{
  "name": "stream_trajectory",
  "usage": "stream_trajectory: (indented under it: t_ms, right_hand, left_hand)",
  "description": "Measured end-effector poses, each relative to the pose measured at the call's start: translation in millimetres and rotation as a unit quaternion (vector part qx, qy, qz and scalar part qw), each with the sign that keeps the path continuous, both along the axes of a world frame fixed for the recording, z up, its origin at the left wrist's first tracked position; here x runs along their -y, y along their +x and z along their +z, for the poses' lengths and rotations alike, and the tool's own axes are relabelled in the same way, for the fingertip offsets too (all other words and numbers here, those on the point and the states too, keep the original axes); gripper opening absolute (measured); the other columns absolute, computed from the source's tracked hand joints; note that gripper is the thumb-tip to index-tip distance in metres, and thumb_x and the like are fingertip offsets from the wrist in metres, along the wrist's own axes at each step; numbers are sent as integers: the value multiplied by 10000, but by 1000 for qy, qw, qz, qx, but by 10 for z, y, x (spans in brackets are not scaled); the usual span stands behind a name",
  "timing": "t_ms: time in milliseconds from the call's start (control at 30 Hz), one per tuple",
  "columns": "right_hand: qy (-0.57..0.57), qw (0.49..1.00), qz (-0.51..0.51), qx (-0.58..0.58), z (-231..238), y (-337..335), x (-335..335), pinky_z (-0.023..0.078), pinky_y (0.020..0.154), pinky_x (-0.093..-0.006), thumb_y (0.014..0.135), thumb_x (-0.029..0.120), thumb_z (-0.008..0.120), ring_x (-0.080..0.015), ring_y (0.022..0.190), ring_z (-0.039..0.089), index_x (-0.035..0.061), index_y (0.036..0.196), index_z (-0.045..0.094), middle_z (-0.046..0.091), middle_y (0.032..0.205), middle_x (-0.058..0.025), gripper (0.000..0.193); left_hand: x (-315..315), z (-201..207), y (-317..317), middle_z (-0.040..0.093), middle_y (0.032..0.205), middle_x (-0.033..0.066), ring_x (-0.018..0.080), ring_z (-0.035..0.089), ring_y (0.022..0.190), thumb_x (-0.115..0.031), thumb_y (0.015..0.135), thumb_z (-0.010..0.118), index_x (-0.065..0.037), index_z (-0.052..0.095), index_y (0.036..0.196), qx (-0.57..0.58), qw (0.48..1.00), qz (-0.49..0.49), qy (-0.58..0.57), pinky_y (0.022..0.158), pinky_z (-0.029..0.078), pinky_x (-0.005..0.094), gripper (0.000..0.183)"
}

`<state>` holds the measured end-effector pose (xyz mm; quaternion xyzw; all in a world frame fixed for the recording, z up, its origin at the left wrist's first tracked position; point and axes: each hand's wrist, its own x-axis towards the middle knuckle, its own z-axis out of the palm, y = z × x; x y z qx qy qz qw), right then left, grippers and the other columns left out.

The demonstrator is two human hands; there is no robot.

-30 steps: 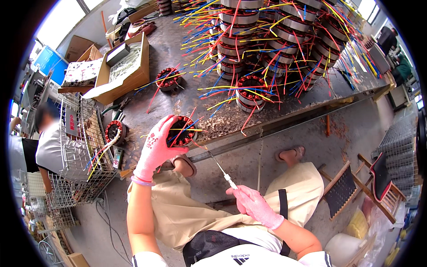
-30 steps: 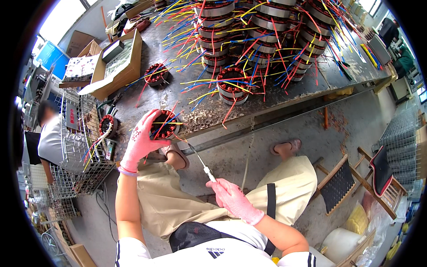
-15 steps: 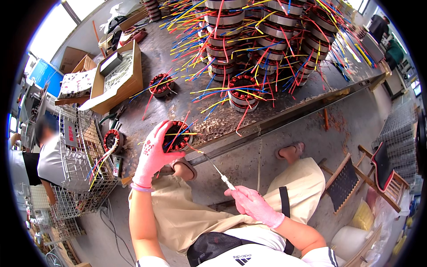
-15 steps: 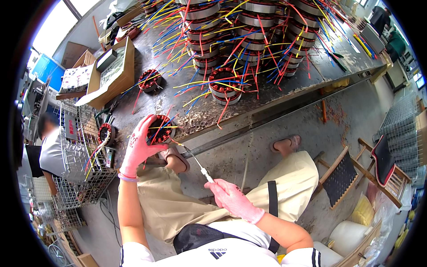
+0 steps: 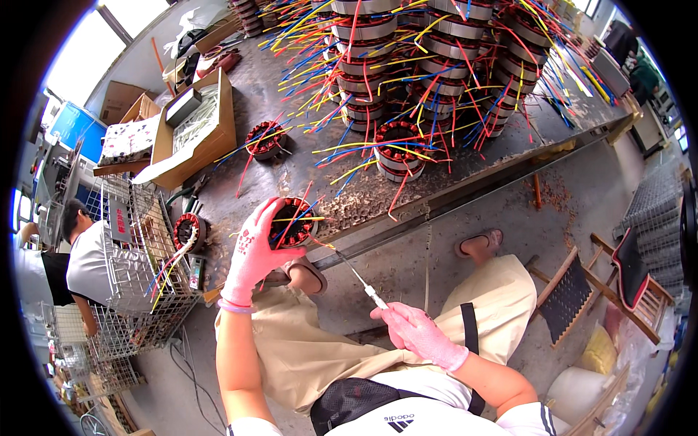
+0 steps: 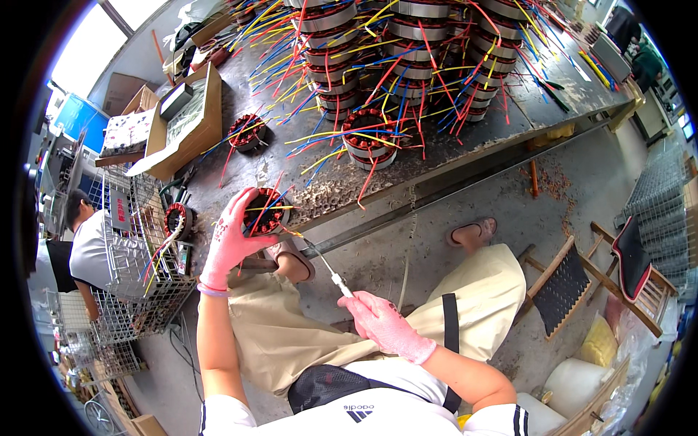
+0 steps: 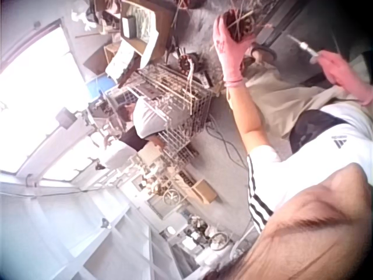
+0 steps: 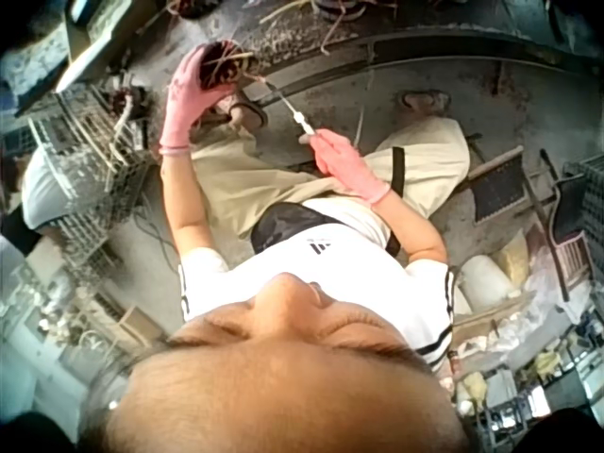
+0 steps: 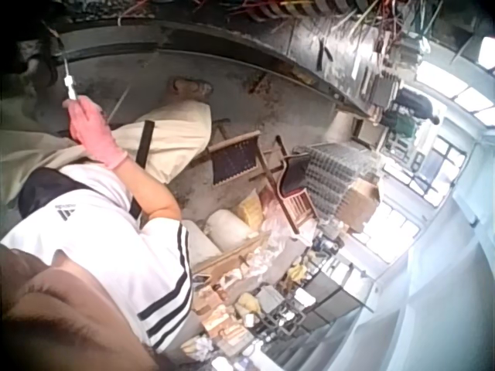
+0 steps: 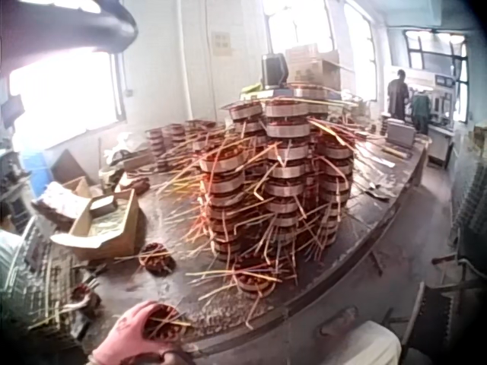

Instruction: The person strips the insulation from the ends of colorful wires on multiple motor stators using a small handheld tool, handling the stators one by one from a large stack on the table and placing them aside after processing.

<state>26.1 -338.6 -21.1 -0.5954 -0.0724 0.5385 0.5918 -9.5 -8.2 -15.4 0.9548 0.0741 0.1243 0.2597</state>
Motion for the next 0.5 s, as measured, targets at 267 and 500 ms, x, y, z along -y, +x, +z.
stream_trajectory:
  t_ms: [267,500]
  right_hand:
    - [-11,1000,-3,5,2,4,7,266,454,-215,1070,294,453,-27,490,341,33,1191,615,412,586,61,330]
    - [-5,1000,3,1,0,20,-5,257,451,-210,1069,313,454,-23,483,334,40,1201,612,417,583,61,342]
  left_hand:
    - [17,30,26,498,1432,173,346,504,1309,-187,598,912,-38,491,1404,6,1000,-3,-4,1076,437,413,922]
    - [-9,-11,23,498,1431,167,343,508,1302,-188,597,911,-39,488,1407,2,1000,-2,-5,1064,449,409,926]
